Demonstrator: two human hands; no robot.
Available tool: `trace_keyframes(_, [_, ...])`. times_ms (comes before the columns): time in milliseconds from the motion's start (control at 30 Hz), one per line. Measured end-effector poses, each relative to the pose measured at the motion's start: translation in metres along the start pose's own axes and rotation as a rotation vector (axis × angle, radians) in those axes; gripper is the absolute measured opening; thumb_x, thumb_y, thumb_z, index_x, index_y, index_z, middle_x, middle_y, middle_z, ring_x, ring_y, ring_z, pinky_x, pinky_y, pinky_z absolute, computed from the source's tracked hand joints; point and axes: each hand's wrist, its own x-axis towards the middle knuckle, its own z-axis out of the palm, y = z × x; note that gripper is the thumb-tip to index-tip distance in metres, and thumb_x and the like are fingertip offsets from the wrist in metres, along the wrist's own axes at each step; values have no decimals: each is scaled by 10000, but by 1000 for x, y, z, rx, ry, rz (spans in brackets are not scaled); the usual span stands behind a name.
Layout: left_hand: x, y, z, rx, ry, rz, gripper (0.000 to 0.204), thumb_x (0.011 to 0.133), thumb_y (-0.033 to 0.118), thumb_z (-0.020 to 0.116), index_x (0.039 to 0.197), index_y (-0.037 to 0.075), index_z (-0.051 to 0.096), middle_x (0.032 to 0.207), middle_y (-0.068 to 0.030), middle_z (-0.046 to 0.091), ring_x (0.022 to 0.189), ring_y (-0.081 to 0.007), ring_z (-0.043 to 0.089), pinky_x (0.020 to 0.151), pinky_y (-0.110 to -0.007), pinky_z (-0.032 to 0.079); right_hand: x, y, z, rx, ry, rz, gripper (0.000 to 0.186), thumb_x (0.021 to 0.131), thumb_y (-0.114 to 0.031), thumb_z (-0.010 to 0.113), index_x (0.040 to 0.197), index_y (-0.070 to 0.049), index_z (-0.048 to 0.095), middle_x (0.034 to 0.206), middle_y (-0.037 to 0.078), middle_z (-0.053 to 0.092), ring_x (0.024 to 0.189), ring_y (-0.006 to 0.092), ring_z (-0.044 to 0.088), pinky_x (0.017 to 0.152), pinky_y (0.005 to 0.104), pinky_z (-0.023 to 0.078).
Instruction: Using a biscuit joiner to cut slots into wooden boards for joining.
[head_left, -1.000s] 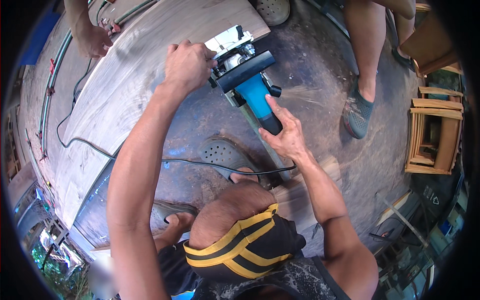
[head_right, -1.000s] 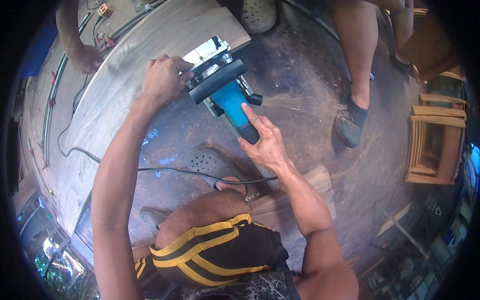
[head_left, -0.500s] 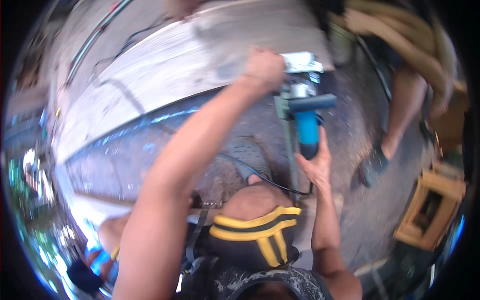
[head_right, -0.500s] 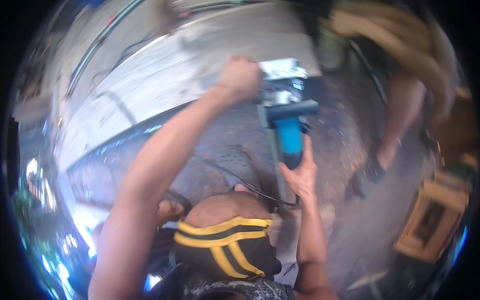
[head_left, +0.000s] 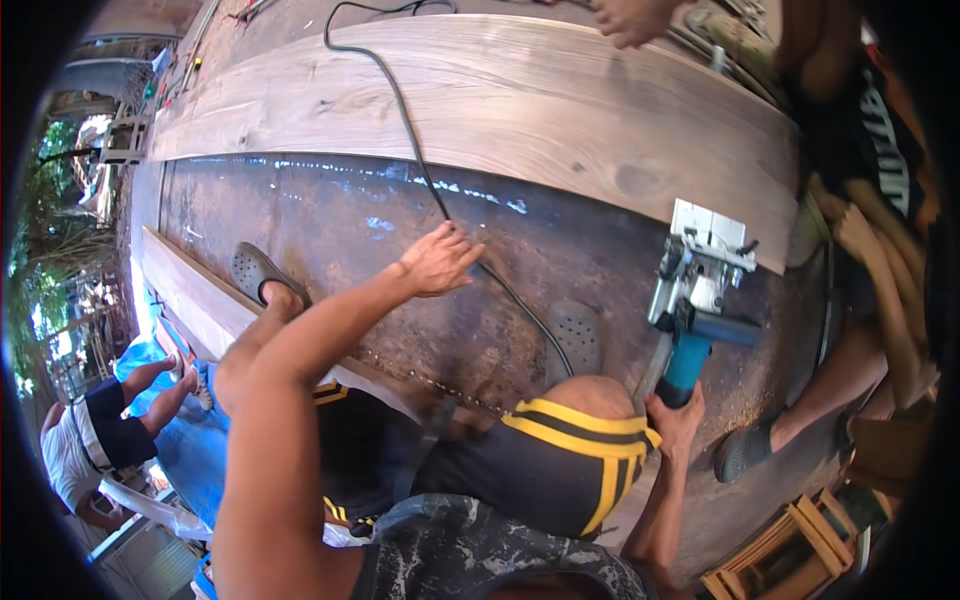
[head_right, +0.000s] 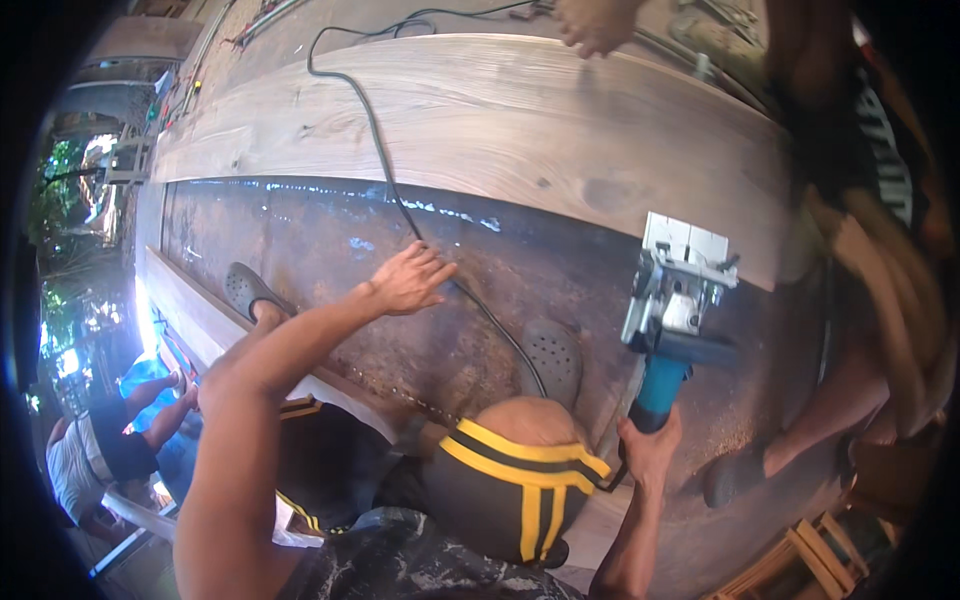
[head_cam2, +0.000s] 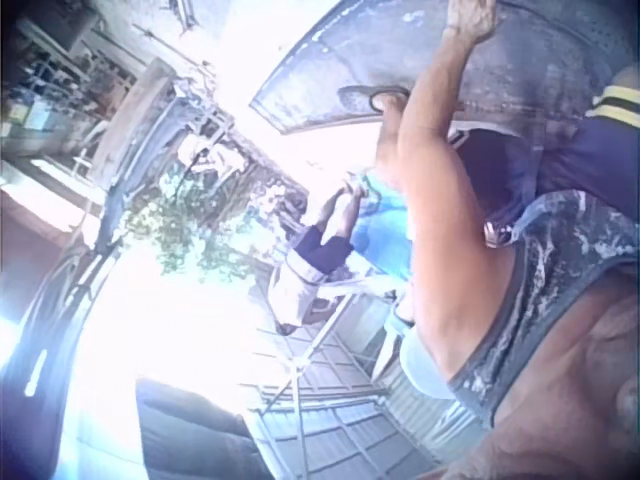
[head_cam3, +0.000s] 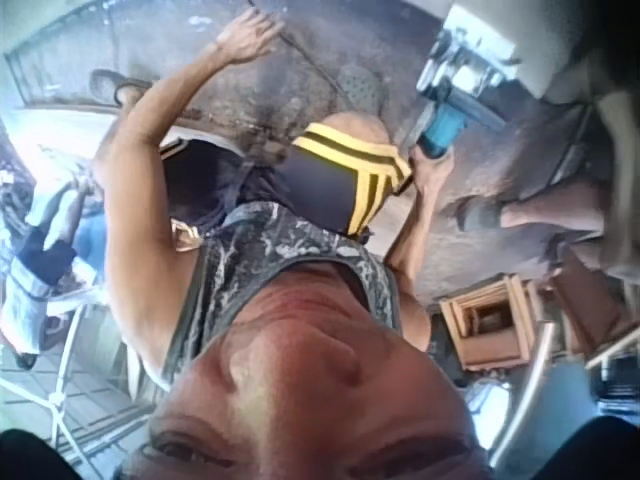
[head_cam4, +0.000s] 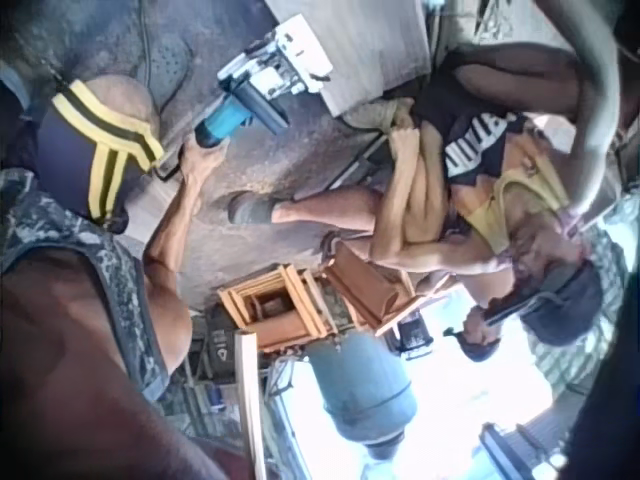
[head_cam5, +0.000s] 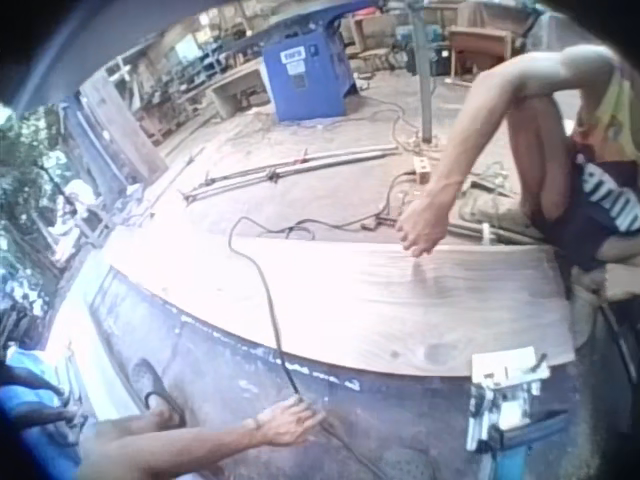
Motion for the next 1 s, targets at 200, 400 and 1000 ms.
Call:
trace_keyframes(200, [-68,-108,-51,-48,-466,142,433,941,498,645,951,70,707,875,-77,689,961,-251,639,999,-438,416,-19,-20,34,-58,216,-14,501,680,-124,840,1125,-9,641,913,72,659,828,206,640,786,371,540])
trace_keyframes(400, [-156,-252,-86,-169,-435,-9,610,997,623,525,802,81,726,780,-107,707,856,-262,680,977,-414,428,-27,-167,90,-348,68,11,390,678,-115,816,1016,6,664,856,59,676,760,165,626,736,333,540])
trace_keyframes(1000, [-209,-594,-38,-405,33,197,558,691,579,824,884,73,691,942,-109,647,1007,-334,588,933,-493,387,-169,-393,308,-393,360,258,556,624,-250,841,1056,41,647,899,176,674,849,300,664,834,413,534])
